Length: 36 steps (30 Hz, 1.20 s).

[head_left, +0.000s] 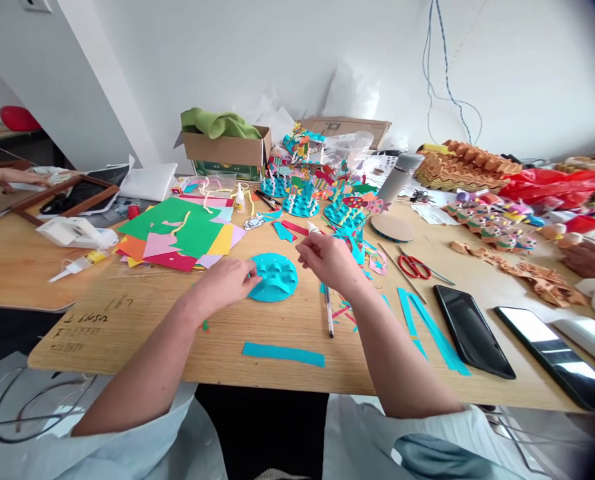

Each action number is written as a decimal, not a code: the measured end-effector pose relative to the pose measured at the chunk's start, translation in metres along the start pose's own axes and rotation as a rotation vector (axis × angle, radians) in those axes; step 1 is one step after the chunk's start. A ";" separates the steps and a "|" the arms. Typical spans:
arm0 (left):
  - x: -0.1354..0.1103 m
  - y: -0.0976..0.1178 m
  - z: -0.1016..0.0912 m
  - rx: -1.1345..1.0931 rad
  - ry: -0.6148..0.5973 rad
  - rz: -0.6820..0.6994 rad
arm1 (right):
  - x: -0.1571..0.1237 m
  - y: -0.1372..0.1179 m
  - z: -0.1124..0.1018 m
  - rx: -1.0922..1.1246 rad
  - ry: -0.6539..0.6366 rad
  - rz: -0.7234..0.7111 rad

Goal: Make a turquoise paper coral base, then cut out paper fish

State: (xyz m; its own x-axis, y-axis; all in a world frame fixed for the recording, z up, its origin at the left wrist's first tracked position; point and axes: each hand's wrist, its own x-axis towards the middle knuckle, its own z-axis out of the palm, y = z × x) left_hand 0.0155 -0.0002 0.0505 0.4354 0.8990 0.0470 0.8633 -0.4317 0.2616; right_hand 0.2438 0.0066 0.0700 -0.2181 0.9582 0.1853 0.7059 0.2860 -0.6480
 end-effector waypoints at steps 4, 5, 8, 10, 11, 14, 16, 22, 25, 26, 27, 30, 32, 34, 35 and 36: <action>0.018 -0.006 0.002 -0.314 0.178 0.024 | -0.014 0.002 0.029 -0.013 0.257 -0.278; 0.021 -0.009 0.008 -0.382 0.223 0.042 | -0.018 0.006 0.036 -0.001 0.285 -0.322; 0.025 -0.021 0.025 -0.411 0.262 0.116 | -0.024 0.019 0.048 -0.006 0.280 -0.472; 0.024 -0.027 0.030 -0.379 0.243 0.157 | -0.024 0.025 0.048 -0.032 0.242 -0.586; 0.024 -0.029 0.031 -0.381 0.235 0.168 | -0.023 0.027 0.047 -0.048 0.219 -0.628; 0.022 -0.031 0.028 -0.419 0.226 0.161 | -0.021 0.028 0.046 -0.093 0.126 -0.686; 0.023 -0.031 0.026 -0.439 0.225 0.141 | -0.020 0.029 0.049 -0.121 0.076 -0.692; 0.024 -0.031 0.027 -0.461 0.270 0.108 | -0.020 0.034 0.059 -0.185 0.025 -0.705; 0.023 -0.031 0.026 -0.463 0.279 0.103 | -0.020 0.036 0.061 -0.201 0.030 -0.703; 0.023 -0.030 0.026 -0.464 0.279 0.102 | -0.019 0.037 0.061 -0.203 0.030 -0.703; 0.023 -0.030 0.026 -0.464 0.277 0.102 | -0.019 0.037 0.061 -0.205 0.028 -0.702; 0.023 -0.030 0.026 -0.459 0.277 0.107 | -0.019 0.037 0.061 -0.214 0.008 -0.696; 0.023 -0.031 0.026 -0.456 0.279 0.110 | -0.019 0.037 0.062 -0.217 -0.004 -0.693; 0.023 -0.031 0.026 -0.448 0.281 0.107 | -0.019 0.036 0.062 -0.217 -0.009 -0.693; 0.023 -0.031 0.025 -0.442 0.280 0.104 | -0.020 0.036 0.062 -0.218 -0.010 -0.692; 0.022 -0.031 0.024 -0.434 0.277 0.101 | -0.020 0.036 0.062 -0.219 -0.010 -0.692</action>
State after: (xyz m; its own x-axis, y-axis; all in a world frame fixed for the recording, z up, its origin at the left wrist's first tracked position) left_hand 0.0048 0.0313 0.0201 0.3762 0.8655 0.3307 0.6097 -0.5000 0.6151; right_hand 0.2319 -0.0025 -0.0024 -0.6694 0.5569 0.4917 0.5225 0.8234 -0.2213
